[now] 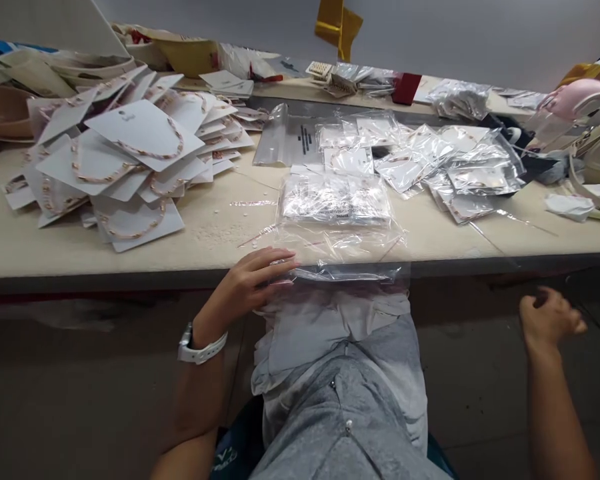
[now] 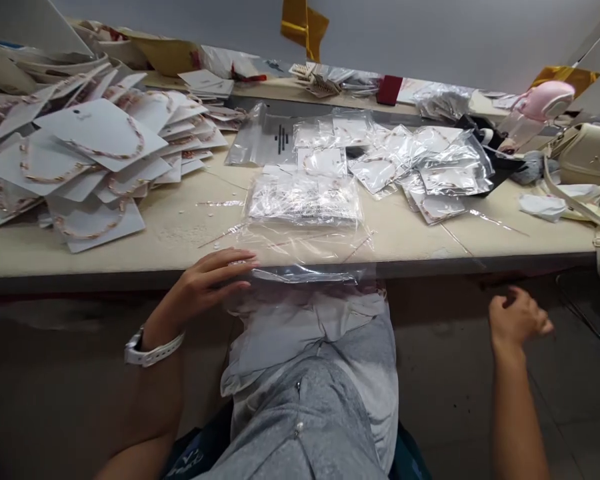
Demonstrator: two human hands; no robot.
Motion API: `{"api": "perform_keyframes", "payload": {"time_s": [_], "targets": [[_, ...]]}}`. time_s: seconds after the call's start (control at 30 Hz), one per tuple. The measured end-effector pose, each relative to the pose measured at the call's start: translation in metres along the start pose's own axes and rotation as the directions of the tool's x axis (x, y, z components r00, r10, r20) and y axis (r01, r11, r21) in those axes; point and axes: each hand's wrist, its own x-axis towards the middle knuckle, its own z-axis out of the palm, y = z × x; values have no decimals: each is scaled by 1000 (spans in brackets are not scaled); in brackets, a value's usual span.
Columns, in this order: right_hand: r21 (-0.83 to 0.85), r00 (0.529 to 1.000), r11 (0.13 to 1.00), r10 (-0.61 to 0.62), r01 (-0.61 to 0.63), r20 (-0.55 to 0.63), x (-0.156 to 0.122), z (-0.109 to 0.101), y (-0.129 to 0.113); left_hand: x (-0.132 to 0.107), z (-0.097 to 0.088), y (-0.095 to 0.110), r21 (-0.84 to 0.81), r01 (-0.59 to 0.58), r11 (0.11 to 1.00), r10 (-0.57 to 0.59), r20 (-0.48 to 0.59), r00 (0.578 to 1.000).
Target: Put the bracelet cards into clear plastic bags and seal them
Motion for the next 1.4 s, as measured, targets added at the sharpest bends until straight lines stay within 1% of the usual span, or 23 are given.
{"api": "perform_keyframes", "payload": {"time_s": [0.07,0.1,0.13,0.17,0.2,0.23,0.27,0.3,0.33,0.37,0.4,0.47,0.53,0.63,0.7,0.77,0.8,0.83,0.93,1.1,1.23,1.3,1.4], "targets": [[-21,998,999,-45,44,-45,-5,15,-17,1,-2,-1,-19,-11,1000,11,-27,1000],[-3,993,993,-117,117,-29,-8,19,-30,2,-4,-2,-33,-20,999,19,-34,999],[43,957,959,-283,281,55,-12,22,-46,4,-6,-3,-52,-28,998,26,-30,999],[90,881,888,-458,450,118,-16,22,-64,5,-8,-4,-77,-31,997,29,-19,999],[136,795,807,-590,575,138,-20,21,-84,8,-11,-5,-105,-23,994,23,-3,1000],[178,705,724,-689,666,169,-22,18,-104,11,-14,-5,-133,-7,991,9,13,1000],[222,625,654,-756,723,192,-23,14,-123,14,-17,-5,-159,12,987,-9,25,1000],[264,571,607,-794,749,207,-22,10,-141,18,-21,-5,-184,31,982,-25,34,999],[311,539,570,-821,761,188,-19,6,-157,22,-25,-5,-208,51,977,-43,45,998],[358,521,548,-835,756,178,-15,3,-172,27,-28,-5,-228,83,970,-71,59,996],[424,520,525,-843,738,138,-9,2,-184,32,-32,-5,-243,124,962,-110,70,991],[576,551,486,-831,658,72,4,2,-205,44,-37,-6,-281,226,933,-219,56,974],[709,594,453,-802,540,60,17,6,-221,59,-41,-8,-356,341,870,-356,25,934],[820,641,452,-754,352,140,34,16,-241,84,-43,-15,-481,473,738,-530,21,848],[834,682,501,-695,230,229,44,24,-253,100,-43,-23,-511,541,667,-608,45,792],[808,699,581,-619,101,358,52,32,-262,115,-42,-33,-517,590,621,-647,87,758],[784,690,619,-583,35,429,56,36,-266,121,-41,-38,-514,605,608,-654,107,749],[759,668,650,-554,-25,496,59,40,-270,126,-40,-44,-507,617,602,-658,123,743],[695,591,703,-499,-151,633,67,48,-279,138,-37,-56,-453,657,602,-672,157,724],[622,508,752,-457,-217,730,74,58,-287,145,-33,-62,-354,729,585,-712,206,671],[578,439,780,-445,-238,781,78,65,-289,144,-30,-64,-311,755,577,-730,217,648],[564,431,790,-434,-240,791,79,70,-289,142,-29,-68,-286,758,586,-731,217,647],[569,478,796,-425,-208,769,79,80,-287,139,-26,-75,-271,750,603,-713,239,660]]}}
